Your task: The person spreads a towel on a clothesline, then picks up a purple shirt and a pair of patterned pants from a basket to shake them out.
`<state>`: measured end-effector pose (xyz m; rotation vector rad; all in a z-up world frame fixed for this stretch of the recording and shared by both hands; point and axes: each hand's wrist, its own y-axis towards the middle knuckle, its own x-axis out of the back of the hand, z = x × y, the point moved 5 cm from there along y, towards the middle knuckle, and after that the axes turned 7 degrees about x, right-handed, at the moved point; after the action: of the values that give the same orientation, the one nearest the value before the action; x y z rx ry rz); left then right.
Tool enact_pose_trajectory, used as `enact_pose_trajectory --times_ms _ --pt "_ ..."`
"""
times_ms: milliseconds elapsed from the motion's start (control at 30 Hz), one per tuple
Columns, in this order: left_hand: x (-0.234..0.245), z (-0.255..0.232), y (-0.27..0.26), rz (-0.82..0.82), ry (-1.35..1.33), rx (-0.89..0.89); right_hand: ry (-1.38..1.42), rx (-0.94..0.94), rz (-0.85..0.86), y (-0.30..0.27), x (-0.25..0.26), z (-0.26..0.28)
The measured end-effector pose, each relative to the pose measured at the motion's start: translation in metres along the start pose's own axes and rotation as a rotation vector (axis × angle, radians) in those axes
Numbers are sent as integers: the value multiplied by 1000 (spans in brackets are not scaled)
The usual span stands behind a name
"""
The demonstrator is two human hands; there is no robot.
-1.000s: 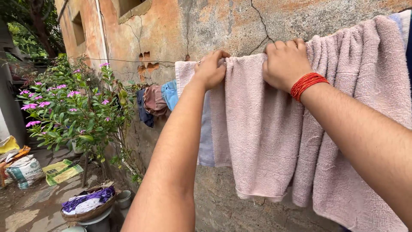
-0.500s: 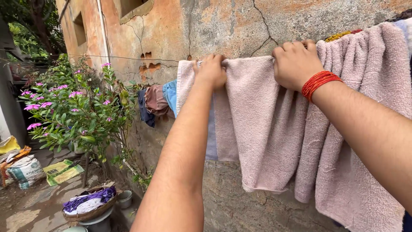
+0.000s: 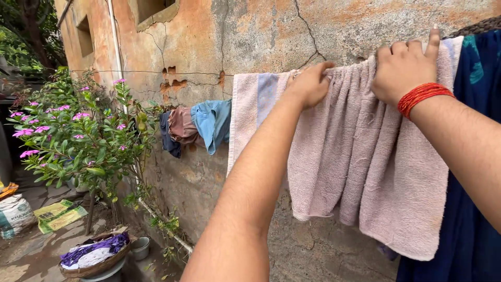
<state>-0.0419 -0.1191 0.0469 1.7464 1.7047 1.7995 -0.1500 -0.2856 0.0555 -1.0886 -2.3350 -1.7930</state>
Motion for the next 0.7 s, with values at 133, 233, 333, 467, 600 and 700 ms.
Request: enact_pose_trajectory --times_ms 133,233,333,467,600,700 --pt "-40 -12 18 -131 60 -95 6 21 -72 -11 -13 -11" --pt "-24 -30 0 -135 103 -73 247 129 -95 -7 -34 -13" --pt "-7 -26 -11 -143 230 55 312 161 -108 -6 -26 -10" --pt "-14 -7 14 -224 508 -7 320 196 -86 -3 -17 -10" --pt "-4 50 34 -311 723 95 246 175 -176 -12 -3 -12" --pt "-2 63 35 -316 734 187 -46 135 -355 -27 31 -10"
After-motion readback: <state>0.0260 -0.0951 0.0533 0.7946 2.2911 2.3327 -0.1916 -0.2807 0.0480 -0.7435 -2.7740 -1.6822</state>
